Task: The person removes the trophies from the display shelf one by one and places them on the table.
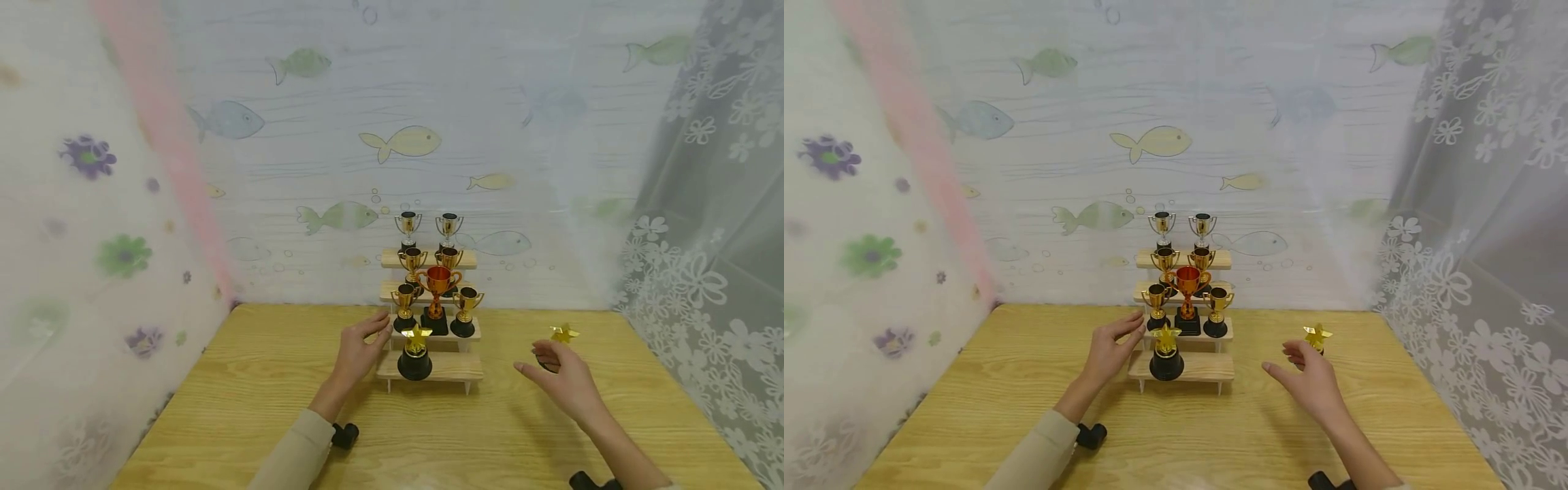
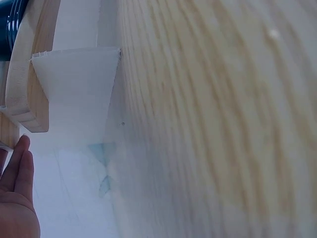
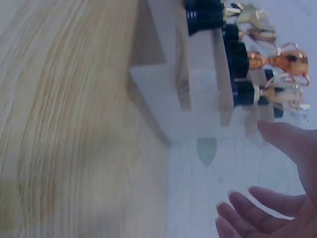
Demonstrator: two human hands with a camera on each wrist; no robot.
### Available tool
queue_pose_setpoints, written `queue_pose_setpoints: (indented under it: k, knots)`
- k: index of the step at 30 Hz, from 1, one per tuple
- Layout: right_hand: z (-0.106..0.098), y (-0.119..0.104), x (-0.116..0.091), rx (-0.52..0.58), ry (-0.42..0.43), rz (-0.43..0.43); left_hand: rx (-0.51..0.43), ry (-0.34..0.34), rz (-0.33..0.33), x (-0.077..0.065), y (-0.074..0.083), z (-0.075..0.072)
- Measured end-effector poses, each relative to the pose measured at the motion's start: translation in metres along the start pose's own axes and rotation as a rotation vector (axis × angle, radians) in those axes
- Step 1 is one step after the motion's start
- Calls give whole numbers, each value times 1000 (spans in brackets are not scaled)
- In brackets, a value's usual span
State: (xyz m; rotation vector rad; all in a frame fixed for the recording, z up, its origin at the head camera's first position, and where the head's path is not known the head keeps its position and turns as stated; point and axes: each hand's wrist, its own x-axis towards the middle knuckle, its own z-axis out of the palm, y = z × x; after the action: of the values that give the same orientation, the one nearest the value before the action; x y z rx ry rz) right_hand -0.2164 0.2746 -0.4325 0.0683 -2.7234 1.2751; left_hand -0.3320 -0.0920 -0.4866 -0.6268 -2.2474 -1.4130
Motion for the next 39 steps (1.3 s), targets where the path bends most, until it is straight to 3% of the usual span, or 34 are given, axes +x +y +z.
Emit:
queue_pose_setpoints:
  k: [16,26,39]
  knots:
    - [50,-33,10,67,20,-154,-17,9,43,-3,-2,1]
    - [78,-48,18,161,-41,-175,-45,14,39,-2,-3,2]
    - [104,-49,23,199,-55,-208,-36,16,17,-3,0,2]
